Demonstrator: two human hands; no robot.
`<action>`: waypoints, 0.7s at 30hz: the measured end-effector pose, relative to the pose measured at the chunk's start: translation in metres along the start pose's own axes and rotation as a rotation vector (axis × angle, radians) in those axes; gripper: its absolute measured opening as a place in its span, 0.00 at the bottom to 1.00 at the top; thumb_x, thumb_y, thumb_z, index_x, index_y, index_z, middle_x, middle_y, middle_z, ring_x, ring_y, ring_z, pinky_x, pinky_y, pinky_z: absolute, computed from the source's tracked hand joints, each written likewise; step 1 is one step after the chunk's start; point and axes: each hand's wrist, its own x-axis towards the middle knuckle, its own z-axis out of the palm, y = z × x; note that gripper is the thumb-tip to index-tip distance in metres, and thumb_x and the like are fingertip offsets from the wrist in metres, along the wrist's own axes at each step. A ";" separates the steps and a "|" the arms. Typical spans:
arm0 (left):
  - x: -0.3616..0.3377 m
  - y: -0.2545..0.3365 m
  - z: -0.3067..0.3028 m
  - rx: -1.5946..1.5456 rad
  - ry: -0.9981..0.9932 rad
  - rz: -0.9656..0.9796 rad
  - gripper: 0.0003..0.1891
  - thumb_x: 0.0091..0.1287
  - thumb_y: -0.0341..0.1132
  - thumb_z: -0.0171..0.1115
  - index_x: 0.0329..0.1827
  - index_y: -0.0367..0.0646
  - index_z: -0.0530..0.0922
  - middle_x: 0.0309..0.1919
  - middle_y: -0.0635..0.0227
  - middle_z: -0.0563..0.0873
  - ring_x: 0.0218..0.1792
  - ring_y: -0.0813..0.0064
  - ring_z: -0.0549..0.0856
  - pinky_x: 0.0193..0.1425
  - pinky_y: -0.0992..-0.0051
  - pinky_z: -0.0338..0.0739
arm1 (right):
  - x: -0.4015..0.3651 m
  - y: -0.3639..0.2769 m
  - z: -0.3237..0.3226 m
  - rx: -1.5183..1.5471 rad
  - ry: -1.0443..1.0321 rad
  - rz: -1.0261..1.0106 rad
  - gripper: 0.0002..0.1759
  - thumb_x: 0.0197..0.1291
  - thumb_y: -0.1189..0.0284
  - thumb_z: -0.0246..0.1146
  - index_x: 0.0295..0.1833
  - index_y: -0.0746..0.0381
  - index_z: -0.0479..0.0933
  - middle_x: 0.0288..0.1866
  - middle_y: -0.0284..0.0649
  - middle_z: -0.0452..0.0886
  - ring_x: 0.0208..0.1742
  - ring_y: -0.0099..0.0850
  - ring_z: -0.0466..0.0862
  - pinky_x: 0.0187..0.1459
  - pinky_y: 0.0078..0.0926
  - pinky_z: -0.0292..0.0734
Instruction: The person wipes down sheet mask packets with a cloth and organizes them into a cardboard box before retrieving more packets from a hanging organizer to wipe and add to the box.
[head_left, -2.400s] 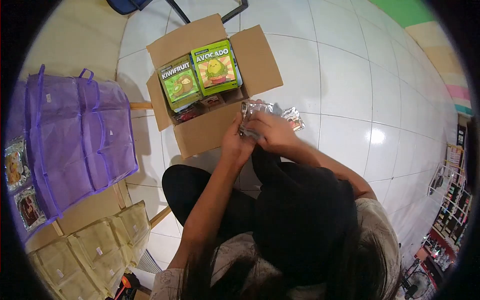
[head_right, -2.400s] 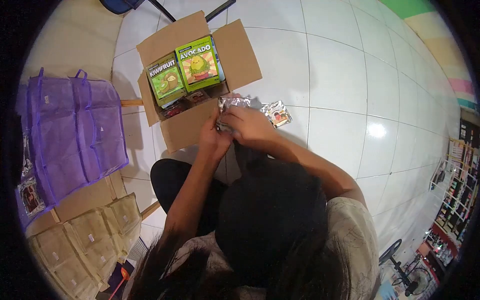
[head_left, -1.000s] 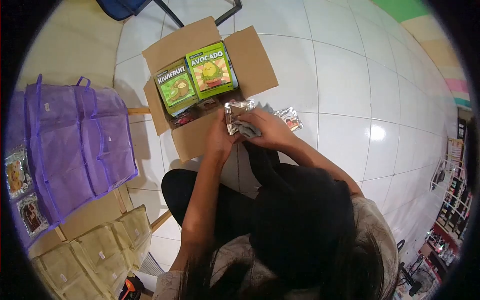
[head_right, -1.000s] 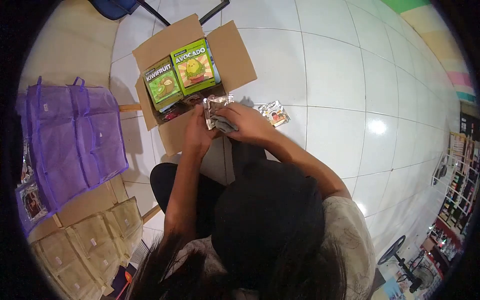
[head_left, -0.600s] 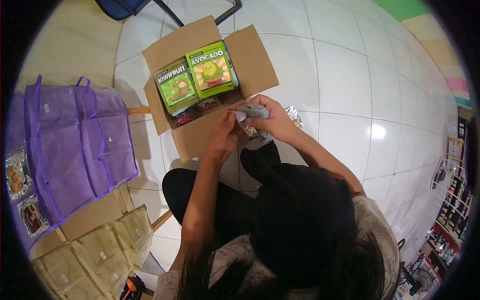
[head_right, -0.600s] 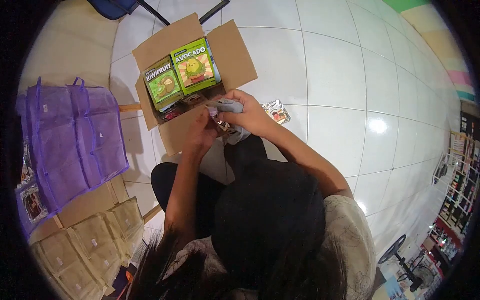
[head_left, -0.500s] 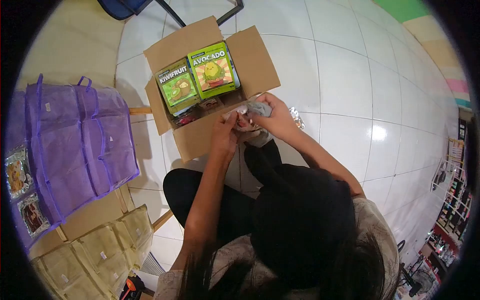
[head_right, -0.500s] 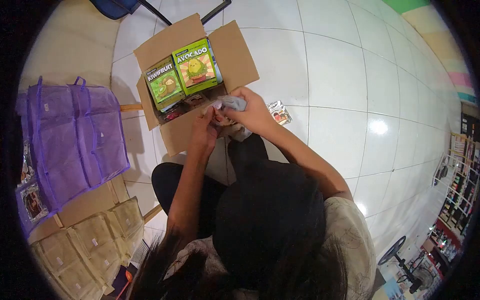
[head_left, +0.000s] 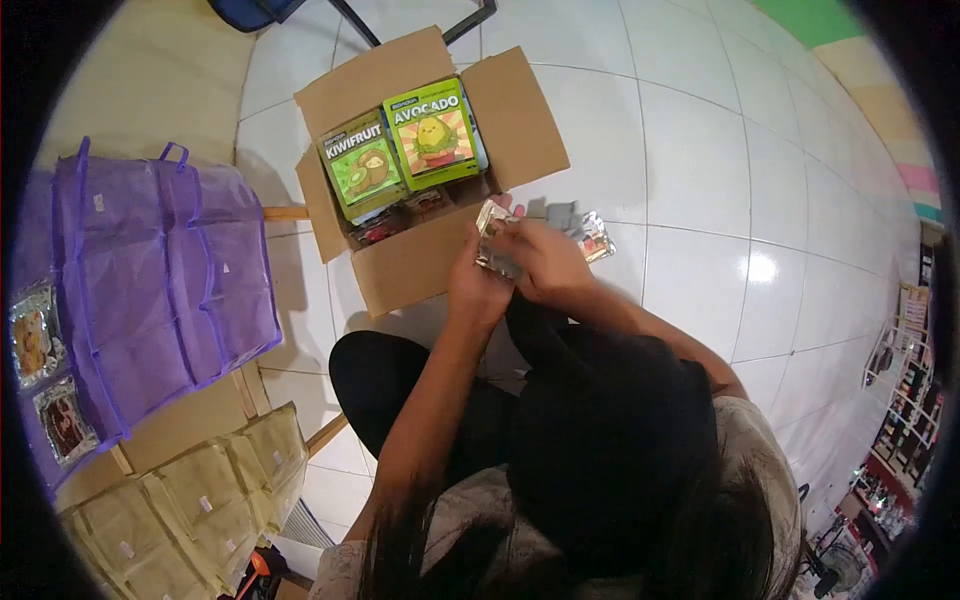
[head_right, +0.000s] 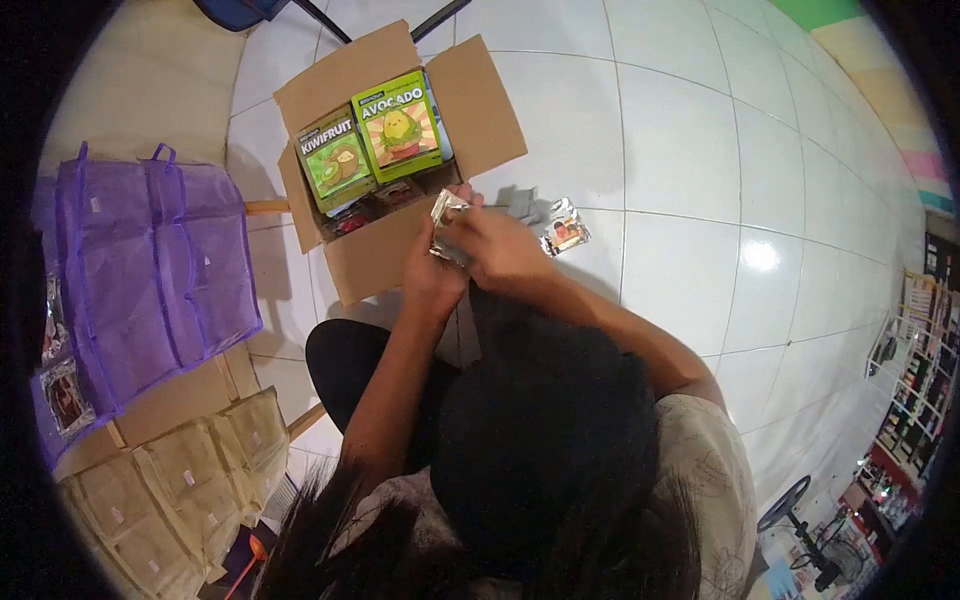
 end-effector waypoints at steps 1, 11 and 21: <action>0.001 0.002 -0.002 0.002 -0.030 -0.011 0.26 0.79 0.48 0.41 0.71 0.40 0.66 0.67 0.60 0.75 0.68 0.63 0.73 0.75 0.59 0.62 | 0.001 -0.002 -0.003 0.016 -0.043 -0.072 0.25 0.45 0.81 0.64 0.54 0.59 0.79 0.49 0.43 0.78 0.48 0.46 0.81 0.45 0.40 0.79; 0.007 0.033 -0.028 0.125 -0.196 -0.063 0.28 0.63 0.33 0.51 0.69 0.37 0.69 0.62 0.57 0.77 0.65 0.60 0.75 0.71 0.59 0.68 | 0.009 -0.006 -0.013 0.175 -0.072 0.048 0.26 0.42 0.77 0.66 0.53 0.61 0.79 0.50 0.46 0.79 0.48 0.47 0.82 0.51 0.38 0.79; 0.024 0.137 -0.022 2.148 -0.020 0.730 0.17 0.66 0.34 0.56 0.57 0.45 0.80 0.48 0.53 0.85 0.50 0.52 0.83 0.55 0.60 0.77 | -0.006 0.035 -0.036 0.118 0.252 0.170 0.15 0.49 0.79 0.64 0.46 0.65 0.80 0.42 0.47 0.80 0.43 0.43 0.82 0.47 0.32 0.77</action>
